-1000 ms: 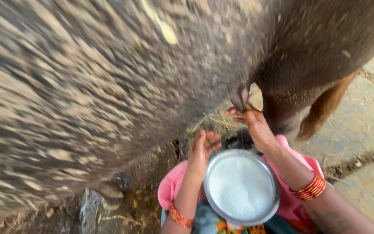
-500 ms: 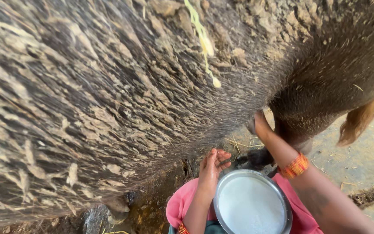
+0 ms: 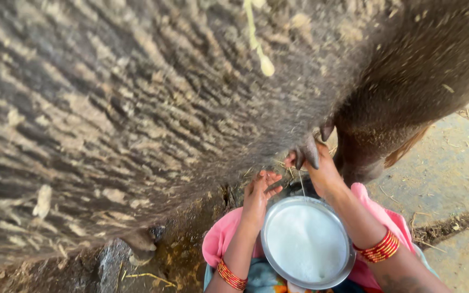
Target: The person milks an animal by hand into a metal bowl, repeatedly pulling on the teats to extract milk.
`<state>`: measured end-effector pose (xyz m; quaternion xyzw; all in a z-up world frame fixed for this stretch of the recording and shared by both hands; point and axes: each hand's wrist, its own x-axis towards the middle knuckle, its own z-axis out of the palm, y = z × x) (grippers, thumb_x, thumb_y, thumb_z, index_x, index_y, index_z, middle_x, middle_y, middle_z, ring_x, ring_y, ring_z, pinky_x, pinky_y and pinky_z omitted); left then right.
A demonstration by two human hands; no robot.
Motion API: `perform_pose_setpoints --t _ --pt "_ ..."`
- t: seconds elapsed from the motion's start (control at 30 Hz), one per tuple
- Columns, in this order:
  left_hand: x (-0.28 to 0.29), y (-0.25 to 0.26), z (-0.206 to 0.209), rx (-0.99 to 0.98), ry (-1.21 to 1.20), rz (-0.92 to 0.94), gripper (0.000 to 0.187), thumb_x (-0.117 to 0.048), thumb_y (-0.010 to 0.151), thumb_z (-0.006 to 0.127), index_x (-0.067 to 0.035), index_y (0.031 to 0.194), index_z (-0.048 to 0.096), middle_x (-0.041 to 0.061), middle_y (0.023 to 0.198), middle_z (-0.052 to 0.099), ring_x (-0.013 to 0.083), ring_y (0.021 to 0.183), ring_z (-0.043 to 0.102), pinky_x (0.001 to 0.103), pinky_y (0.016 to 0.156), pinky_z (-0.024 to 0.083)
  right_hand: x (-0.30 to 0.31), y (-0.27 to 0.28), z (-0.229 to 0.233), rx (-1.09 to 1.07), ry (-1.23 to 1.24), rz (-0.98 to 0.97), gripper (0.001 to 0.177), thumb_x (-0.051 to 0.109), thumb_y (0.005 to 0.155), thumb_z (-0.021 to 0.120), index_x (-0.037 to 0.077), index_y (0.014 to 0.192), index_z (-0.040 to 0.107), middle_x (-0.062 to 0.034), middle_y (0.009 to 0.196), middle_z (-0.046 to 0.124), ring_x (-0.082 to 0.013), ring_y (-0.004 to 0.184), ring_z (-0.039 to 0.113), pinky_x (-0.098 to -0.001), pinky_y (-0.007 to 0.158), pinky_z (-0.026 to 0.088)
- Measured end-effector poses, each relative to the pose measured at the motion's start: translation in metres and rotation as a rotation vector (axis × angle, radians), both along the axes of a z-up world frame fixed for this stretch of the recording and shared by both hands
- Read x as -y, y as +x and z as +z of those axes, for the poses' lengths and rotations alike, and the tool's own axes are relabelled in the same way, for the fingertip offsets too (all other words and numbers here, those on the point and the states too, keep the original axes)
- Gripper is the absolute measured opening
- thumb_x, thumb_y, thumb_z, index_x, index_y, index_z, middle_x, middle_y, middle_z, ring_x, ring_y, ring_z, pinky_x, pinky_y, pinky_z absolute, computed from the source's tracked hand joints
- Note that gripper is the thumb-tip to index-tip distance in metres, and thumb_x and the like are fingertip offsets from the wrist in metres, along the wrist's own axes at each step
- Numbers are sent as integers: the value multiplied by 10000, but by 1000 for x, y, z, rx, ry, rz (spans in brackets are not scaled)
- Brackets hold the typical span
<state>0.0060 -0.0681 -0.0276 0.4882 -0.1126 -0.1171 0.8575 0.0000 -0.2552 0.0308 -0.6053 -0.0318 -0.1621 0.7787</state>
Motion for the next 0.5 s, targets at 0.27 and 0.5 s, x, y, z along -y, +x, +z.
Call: perform_pose_setpoints --t 0.27,0.5 --pt "43 104 -58 281 669 -81 506 -472 1033 421 -92 1256 669 56 1280 676 179 1220 596 367 1103 398 18 27 -35 -27 2 5 281 93 1038 394 -32 955 631 -111 876 697 -225 844 682 -349 793 563" --pt "132 208 -45 240 756 32 532 -456 915 609 -71 1276 544 151 1004 642 276 781 600 374 674 515 30 23 -22 -37 -32 10 248 118 1001 444 -8 930 645 -89 863 702 -189 884 683 -304 870 532"
